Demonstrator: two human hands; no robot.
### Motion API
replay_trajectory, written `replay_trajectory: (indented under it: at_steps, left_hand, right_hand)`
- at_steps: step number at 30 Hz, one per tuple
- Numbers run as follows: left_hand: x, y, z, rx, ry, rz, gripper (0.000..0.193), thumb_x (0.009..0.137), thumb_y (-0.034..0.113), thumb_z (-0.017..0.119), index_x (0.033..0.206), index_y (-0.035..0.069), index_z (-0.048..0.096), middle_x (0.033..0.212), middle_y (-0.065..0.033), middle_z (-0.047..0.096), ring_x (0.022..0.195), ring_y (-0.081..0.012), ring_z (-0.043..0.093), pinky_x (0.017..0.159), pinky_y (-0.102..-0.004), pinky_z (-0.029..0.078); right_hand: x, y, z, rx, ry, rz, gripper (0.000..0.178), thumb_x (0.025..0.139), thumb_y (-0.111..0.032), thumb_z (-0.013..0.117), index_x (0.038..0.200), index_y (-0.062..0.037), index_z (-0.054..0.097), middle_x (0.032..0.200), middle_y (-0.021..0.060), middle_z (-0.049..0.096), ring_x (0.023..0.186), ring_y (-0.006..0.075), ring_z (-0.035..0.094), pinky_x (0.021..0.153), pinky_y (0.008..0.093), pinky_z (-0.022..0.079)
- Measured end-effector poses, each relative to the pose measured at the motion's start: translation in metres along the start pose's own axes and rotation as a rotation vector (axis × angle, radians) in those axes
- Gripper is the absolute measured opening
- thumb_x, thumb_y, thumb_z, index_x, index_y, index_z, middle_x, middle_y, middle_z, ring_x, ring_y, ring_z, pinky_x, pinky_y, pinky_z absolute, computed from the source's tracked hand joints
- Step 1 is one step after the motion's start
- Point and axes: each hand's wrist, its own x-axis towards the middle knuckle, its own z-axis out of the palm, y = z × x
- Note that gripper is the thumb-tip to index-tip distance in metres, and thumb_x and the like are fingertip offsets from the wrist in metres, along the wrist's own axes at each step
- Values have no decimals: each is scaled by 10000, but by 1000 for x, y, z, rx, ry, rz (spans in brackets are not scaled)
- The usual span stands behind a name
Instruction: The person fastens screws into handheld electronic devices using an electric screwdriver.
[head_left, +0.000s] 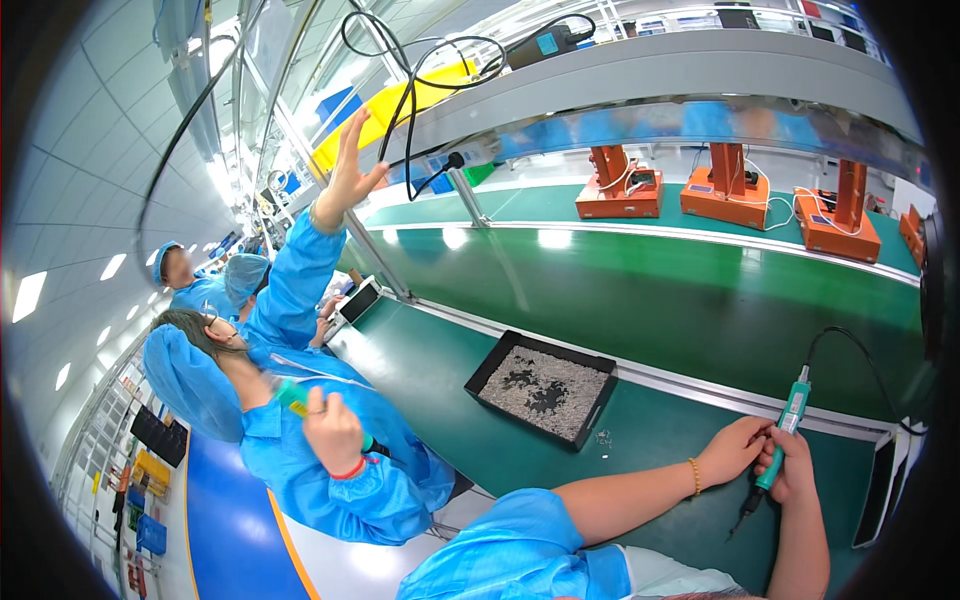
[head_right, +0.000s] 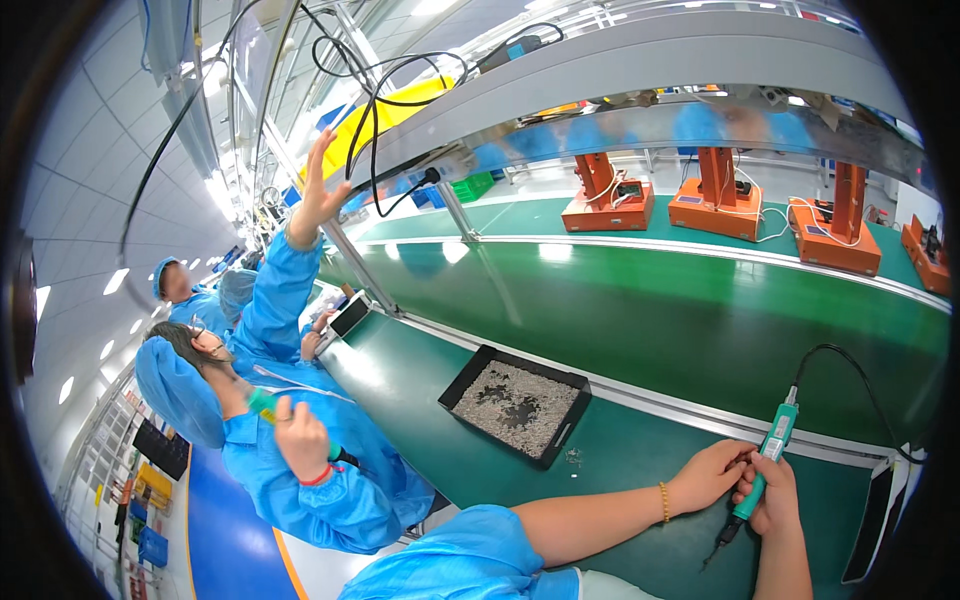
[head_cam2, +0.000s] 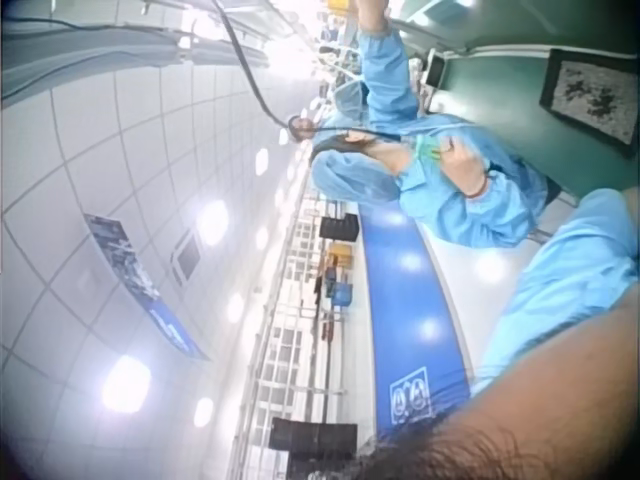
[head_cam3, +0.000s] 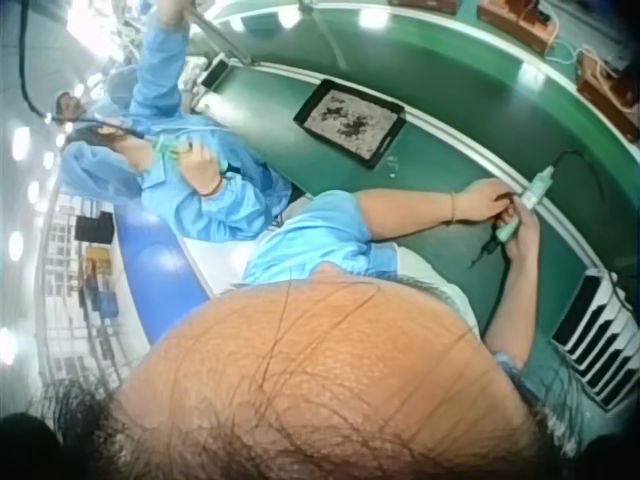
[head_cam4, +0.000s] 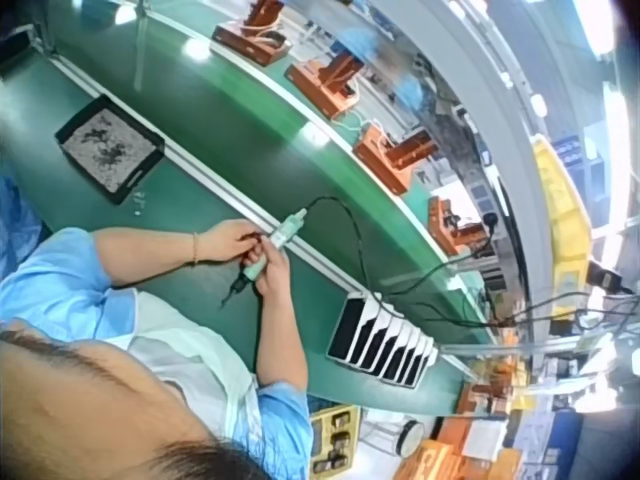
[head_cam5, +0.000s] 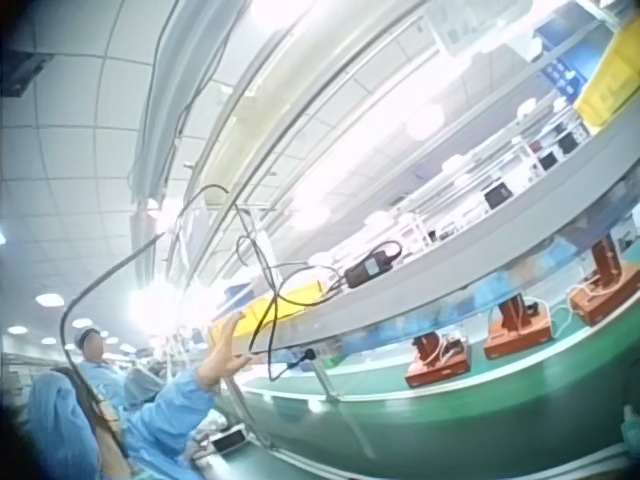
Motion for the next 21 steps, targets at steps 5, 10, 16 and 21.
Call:
replay_trajectory:
  at_steps: [5, 10, 16, 21]
  left_hand:
    - [-1, -1, 0, 46, 45, 38, 312, 927, 61, 507, 1229, -4, 555, 975, -87, 637, 831, -158, 606, 789, -290, 502]
    - [-1, 2, -2, 60, 6, 28, 339, 953, 81, 496, 1276, -19, 520, 976, -82, 628, 832, -139, 597, 786, -281, 503]
    - [-2, 1, -1, 71, 22, 45, 333, 955, 83, 494, 1271, -20, 524, 969, -80, 627, 832, -138, 600, 777, -282, 505]
    - [-1, -5, -1, 86, 32, 76, 329, 960, 83, 489, 1270, -21, 521, 961, -76, 625, 825, -132, 602, 769, -280, 508]
  right_hand:
    - [0, -1, 1, 3, 2, -4, 160, 907, -178, 590, 929, -67, 478, 680, 28, 514, 538, 132, 502, 461, 299, 434]
    - [-1, -2, 1, -5, 2, 2, 154, 907, -174, 587, 950, -64, 488, 685, 29, 515, 540, 134, 501, 466, 304, 432]
    - [-2, 0, 0, -8, 10, 4, 152, 908, -173, 581, 954, -61, 489, 688, 29, 514, 542, 137, 500, 469, 306, 430]
    - [0, 1, 0, -16, -7, -8, 156, 906, -179, 583, 950, -61, 492, 687, 30, 512, 548, 139, 503, 470, 308, 430]
